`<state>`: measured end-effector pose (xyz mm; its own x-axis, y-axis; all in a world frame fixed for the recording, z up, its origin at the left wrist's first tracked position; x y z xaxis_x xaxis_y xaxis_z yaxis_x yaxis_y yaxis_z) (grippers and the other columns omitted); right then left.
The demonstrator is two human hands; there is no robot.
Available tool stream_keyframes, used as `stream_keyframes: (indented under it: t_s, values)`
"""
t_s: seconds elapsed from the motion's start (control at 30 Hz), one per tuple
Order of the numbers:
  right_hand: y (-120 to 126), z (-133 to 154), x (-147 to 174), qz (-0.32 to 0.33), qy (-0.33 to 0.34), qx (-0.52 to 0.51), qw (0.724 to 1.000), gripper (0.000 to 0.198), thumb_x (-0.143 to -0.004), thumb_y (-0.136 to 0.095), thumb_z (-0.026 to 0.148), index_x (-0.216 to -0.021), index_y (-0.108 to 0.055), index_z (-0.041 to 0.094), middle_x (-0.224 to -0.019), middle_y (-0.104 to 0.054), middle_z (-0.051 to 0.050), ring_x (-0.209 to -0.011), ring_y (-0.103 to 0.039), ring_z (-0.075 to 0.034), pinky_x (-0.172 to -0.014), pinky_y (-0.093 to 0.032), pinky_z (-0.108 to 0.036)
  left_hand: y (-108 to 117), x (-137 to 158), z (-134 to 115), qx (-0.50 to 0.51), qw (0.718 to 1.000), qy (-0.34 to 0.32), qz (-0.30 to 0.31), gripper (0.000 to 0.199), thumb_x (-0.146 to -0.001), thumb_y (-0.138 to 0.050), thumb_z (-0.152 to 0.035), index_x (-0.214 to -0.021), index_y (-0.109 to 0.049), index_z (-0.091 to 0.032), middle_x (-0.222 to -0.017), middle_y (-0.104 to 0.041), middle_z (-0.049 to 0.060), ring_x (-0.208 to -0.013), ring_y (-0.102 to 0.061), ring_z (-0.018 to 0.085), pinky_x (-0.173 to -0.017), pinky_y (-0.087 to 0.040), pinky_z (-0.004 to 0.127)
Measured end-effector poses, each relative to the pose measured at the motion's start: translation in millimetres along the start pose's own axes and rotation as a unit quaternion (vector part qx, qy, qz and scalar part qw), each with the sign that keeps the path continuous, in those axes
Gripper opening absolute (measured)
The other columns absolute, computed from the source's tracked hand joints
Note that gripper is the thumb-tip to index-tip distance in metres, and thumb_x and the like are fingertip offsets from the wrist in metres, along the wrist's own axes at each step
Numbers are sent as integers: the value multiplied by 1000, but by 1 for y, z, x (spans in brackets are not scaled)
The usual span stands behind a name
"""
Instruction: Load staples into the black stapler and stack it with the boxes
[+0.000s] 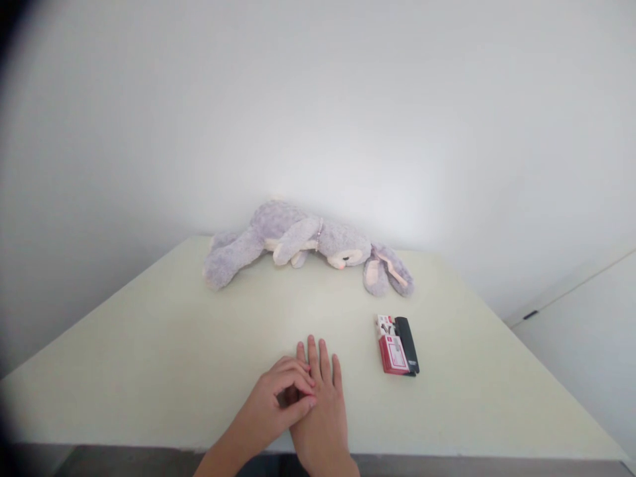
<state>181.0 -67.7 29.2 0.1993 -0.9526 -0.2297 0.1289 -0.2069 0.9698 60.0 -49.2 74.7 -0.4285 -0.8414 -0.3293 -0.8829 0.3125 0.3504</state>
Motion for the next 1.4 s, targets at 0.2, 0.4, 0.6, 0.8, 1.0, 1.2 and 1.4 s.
stream_keyframes:
  t_s: [0.2,0.4,0.6,0.8,1.0,1.2,1.4]
  values:
    - [-6,-3,0,0,-2,-17,1000,68,-104,-37,39,-163,-6,31,-170,-5,-2,-157,-8,-32,-124,-22,-58,2,0,-1,16,999,26,-11,13,-80,-78,-14,-80,-74,-26,-93,-74,-1,-97,-65,18,-94,-50,35]
    - [-4,-5,1,2,-12,-42,999,70,-100,-45,35,-162,-12,34,-169,-8,1,-156,-12,-30,-125,-22,-56,3,0,2,-5,999,50,-20,11,-85,-73,-16,-81,-74,-26,-91,-73,0,-96,-64,18,-91,-50,33]
    - [2,-5,-1,9,-20,-73,997,68,-100,-46,32,-161,-16,35,-168,-11,3,-156,-15,-29,-125,-24,-55,5,-1,-2,-34,998,55,-18,14,-84,-73,-13,-85,-73,-26,-94,-72,-2,-97,-63,17,-91,-50,32]
    - [5,-4,-2,10,-25,-87,996,67,-100,-44,30,-160,-17,36,-168,-11,5,-156,-13,-28,-126,-23,-54,2,3,8,-120,992,43,-22,18,-97,-59,-25,-107,-73,-32,-120,-71,0,-119,-60,19,-107,-49,38]
    - [9,-4,-3,4,-27,-102,994,63,-103,-39,33,-160,-15,38,-167,-12,6,-156,-15,-28,-125,-24,-54,-10,10,43,-352,931,68,-69,46,-103,-39,-26,-148,-49,-24,-160,-46,5,-151,-35,23,-125,-31,56]
    - [8,-4,-6,16,-38,-141,989,58,-104,-36,32,-160,-21,39,-167,-17,6,-156,-16,-27,-125,-23,-57,-12,12,53,-399,914,56,-53,50,-102,-36,-20,-150,-47,-25,-161,-43,3,-153,-30,22,-124,-34,55]
    - [19,-19,-3,-7,-49,-293,955,54,-102,-38,28,-156,-39,27,-163,-36,-3,-153,-30,-23,-125,-29,-50,-14,6,36,-314,940,87,-101,45,-101,-39,-24,-143,-55,-23,-151,-55,7,-142,-46,25,-119,-39,54]
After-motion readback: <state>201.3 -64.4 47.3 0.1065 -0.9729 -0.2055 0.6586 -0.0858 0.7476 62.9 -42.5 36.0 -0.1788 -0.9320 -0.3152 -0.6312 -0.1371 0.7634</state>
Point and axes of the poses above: each hand's wrist, its own x-axis away from the middle knuckle, its own y-axis out of the back of the hand, z = x × y, the point moved 2 cm from there along -x, towards the middle knuckle
